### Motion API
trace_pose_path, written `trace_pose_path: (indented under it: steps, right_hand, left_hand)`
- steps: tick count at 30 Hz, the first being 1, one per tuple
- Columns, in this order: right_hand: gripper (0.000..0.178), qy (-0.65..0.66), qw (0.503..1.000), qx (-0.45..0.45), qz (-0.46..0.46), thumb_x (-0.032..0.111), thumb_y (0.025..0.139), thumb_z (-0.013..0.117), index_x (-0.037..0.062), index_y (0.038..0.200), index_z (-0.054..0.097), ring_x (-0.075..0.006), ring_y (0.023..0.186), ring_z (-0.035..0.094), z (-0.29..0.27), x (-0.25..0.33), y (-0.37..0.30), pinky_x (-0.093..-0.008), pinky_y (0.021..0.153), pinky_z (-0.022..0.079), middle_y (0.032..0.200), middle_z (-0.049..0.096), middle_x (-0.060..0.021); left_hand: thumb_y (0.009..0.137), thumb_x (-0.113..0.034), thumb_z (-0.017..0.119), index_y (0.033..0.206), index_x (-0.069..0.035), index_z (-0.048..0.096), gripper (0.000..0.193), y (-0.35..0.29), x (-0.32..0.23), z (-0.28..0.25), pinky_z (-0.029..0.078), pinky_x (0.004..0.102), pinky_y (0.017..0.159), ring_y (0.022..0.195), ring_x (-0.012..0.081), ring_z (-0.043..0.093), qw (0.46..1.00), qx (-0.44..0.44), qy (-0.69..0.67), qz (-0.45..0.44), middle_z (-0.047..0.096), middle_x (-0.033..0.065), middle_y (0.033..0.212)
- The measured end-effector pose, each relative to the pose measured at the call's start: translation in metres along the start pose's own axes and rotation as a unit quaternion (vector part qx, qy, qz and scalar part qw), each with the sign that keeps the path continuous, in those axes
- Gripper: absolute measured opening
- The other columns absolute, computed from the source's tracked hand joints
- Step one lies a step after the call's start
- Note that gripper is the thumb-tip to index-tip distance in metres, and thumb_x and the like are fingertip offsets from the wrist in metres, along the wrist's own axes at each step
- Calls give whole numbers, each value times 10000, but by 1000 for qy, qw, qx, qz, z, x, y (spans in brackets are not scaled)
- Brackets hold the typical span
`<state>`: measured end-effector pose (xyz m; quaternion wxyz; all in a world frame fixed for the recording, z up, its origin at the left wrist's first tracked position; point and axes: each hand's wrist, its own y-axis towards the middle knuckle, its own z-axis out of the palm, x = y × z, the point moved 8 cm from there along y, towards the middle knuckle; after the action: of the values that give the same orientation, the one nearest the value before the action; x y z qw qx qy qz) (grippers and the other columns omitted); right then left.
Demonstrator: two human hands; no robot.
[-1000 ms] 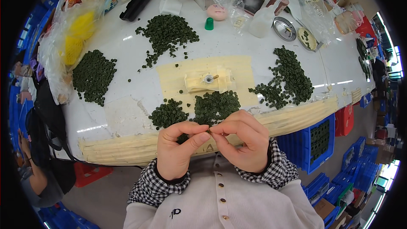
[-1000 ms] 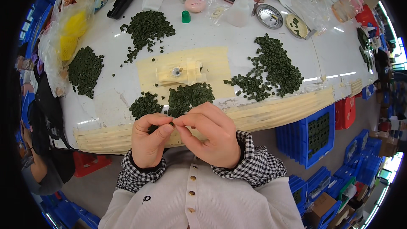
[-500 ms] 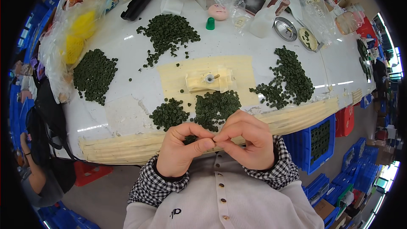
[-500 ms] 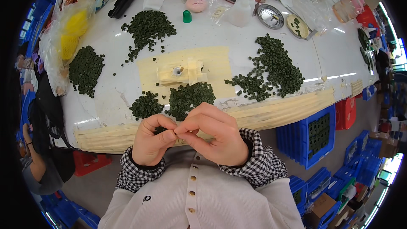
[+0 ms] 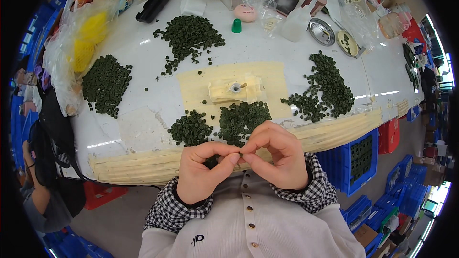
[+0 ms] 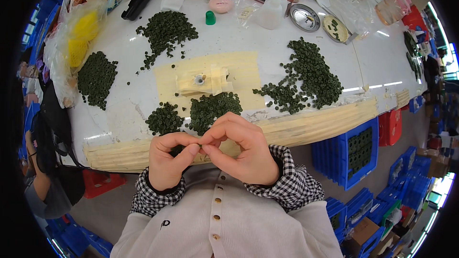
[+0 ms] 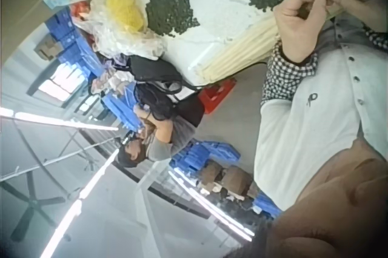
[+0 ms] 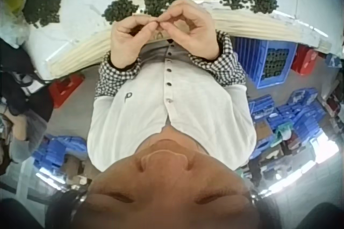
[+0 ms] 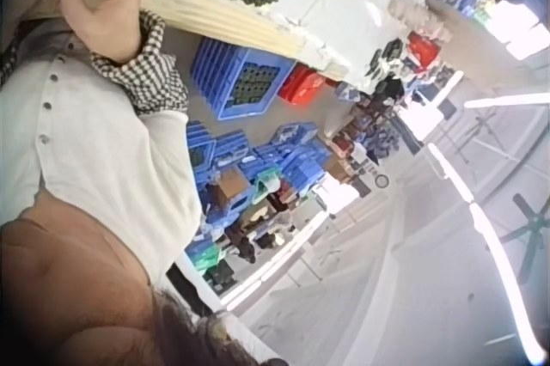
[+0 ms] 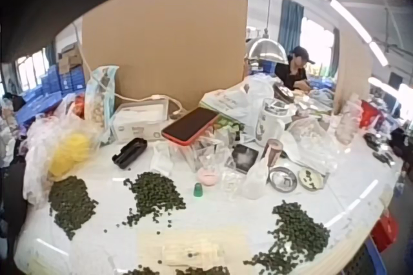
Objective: Assembling small artificial plant components on a factory workbench.
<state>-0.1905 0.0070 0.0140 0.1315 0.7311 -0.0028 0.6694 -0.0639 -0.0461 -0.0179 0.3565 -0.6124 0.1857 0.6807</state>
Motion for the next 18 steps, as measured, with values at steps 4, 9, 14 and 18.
trace_pose_path:
  steps: [4,9,14,18]
  right_hand:
    - [115,33,999,-10,25,-44,754,636,-17,864,614,-129,716,589,3,-4,-2,-229,640,467,836,570,-81]
    - [130,29,999,-22,6,-40,755,643,-18,880,616,-125,703,591,6,-5,-1,-224,637,469,838,576,-86]
    - [138,-140,988,-64,-14,-40,743,664,2,871,635,-137,684,584,-22,7,6,-236,612,471,798,594,-77]
    - [133,-313,946,-23,-78,3,699,696,36,811,631,-198,708,536,-20,13,10,-289,625,449,757,573,-55]
  left_hand:
    - [842,-10,609,946,37,652,122,-2,-3,-1,420,175,621,670,32,503,1000,-15,5,22,666,45,811]
    - [844,-16,604,927,32,655,108,-2,-2,-2,442,190,638,708,49,559,998,-34,-51,-9,666,53,807]
    - [849,-32,598,902,39,654,104,-8,-6,-42,465,220,680,722,80,594,990,-141,18,-6,662,63,787]
    - [838,-38,616,893,39,654,102,-16,-14,-77,447,212,670,703,83,586,978,-193,74,-9,654,58,768]
